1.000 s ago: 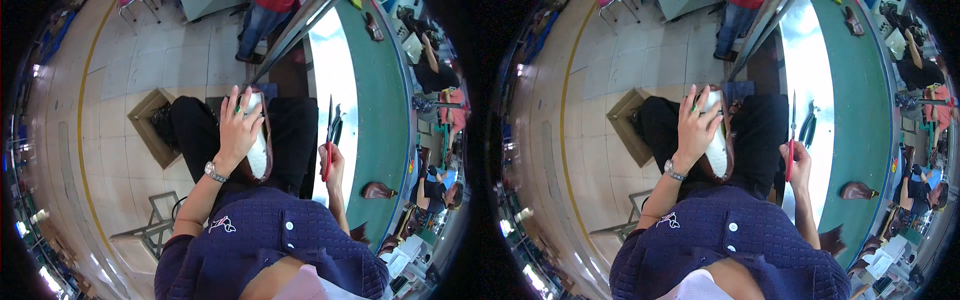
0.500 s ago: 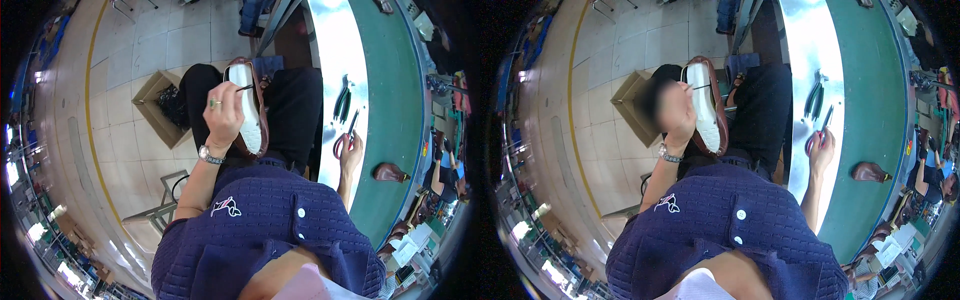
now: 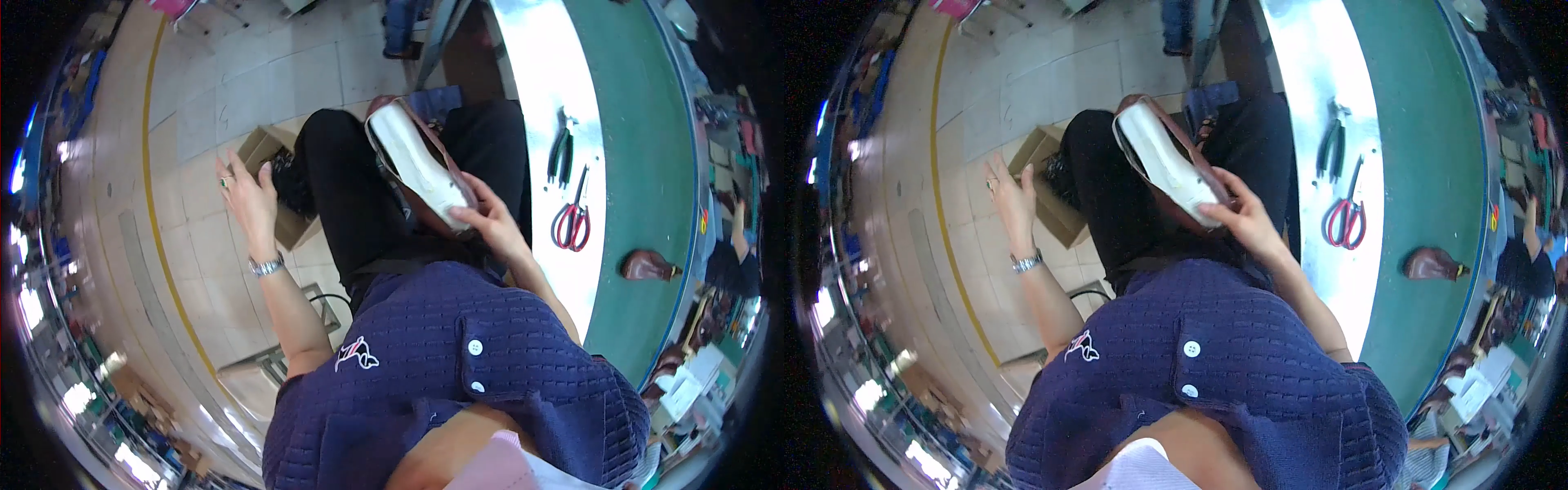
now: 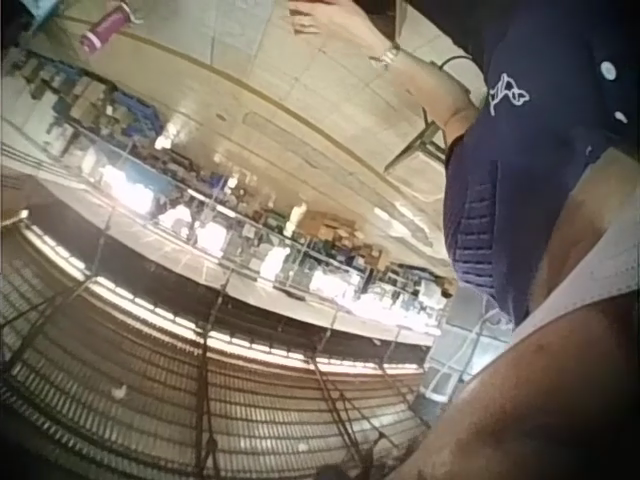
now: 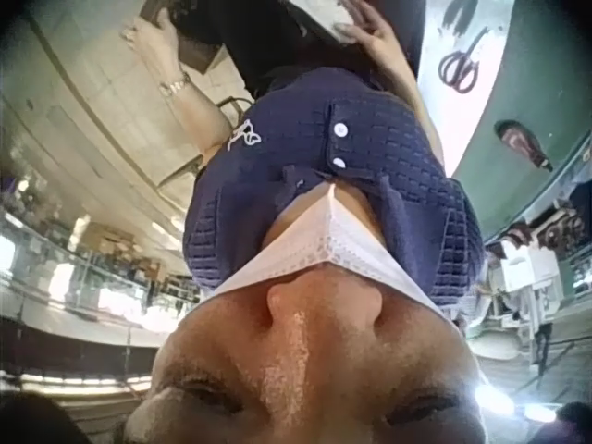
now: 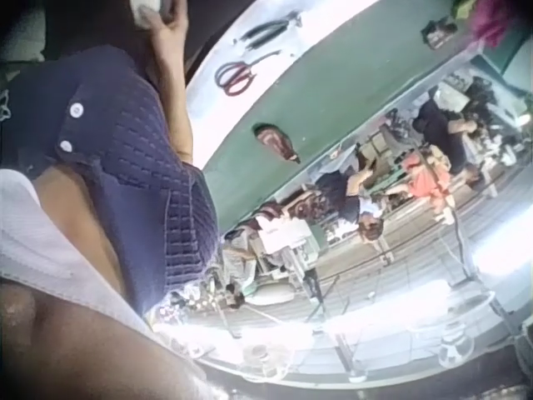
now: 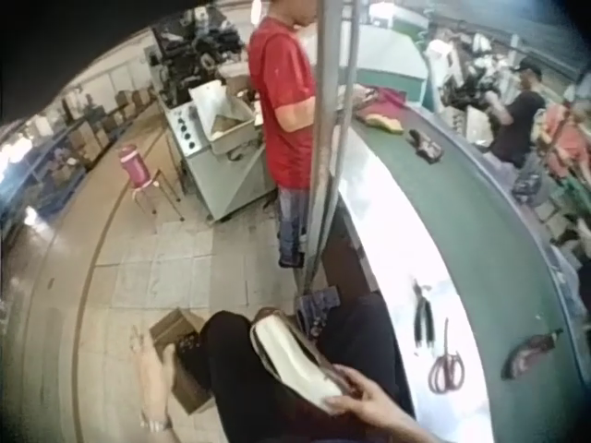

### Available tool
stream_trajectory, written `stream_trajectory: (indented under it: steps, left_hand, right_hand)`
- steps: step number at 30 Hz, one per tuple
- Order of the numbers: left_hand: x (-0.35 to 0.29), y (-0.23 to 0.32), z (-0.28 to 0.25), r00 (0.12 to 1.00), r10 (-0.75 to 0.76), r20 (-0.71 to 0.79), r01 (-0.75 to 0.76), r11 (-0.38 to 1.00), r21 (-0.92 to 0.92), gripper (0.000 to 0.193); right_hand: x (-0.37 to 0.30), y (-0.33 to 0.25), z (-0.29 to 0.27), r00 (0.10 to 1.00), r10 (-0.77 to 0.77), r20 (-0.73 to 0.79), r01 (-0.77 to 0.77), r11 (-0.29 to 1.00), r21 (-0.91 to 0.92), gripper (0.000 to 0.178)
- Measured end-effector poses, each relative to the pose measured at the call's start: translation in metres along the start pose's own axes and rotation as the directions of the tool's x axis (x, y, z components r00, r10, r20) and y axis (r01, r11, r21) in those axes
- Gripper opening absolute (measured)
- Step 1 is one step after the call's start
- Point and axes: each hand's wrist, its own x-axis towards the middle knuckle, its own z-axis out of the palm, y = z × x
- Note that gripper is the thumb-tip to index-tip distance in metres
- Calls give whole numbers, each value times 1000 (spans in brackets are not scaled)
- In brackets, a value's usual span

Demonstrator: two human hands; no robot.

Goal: Manually stretching shoe leather onto a last and hammering it into place.

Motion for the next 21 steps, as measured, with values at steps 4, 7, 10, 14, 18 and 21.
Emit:
stream_trajectory:
  steps: [4,7,10,14,18,21]
  left_hand:
    - [29,139,-1,915,403,17,-326,764,-557,57]
    - [50,224,19,735,678,4,-468,511,-721,58]
    - [74,263,54,521,789,324,-325,535,-780,63]
    - [93,250,91,551,768,326,-126,463,-877,50]
    - [80,261,78,627,726,283,-264,540,-799,33]
    - [66,279,65,649,759,57,-509,488,-709,27]
  right_hand:
    - [16,-6,-69,953,12,-302,65,968,244,60]
    - [36,-26,-105,841,-233,-489,178,972,-156,63]
    - [57,-12,-149,673,-521,-525,-9,703,-711,71]
    - [74,24,-168,555,-601,-575,-353,456,-817,70]
    - [80,35,-181,502,-556,-663,-460,477,-749,66]
    - [86,34,-193,525,-521,-673,-426,524,-738,57]
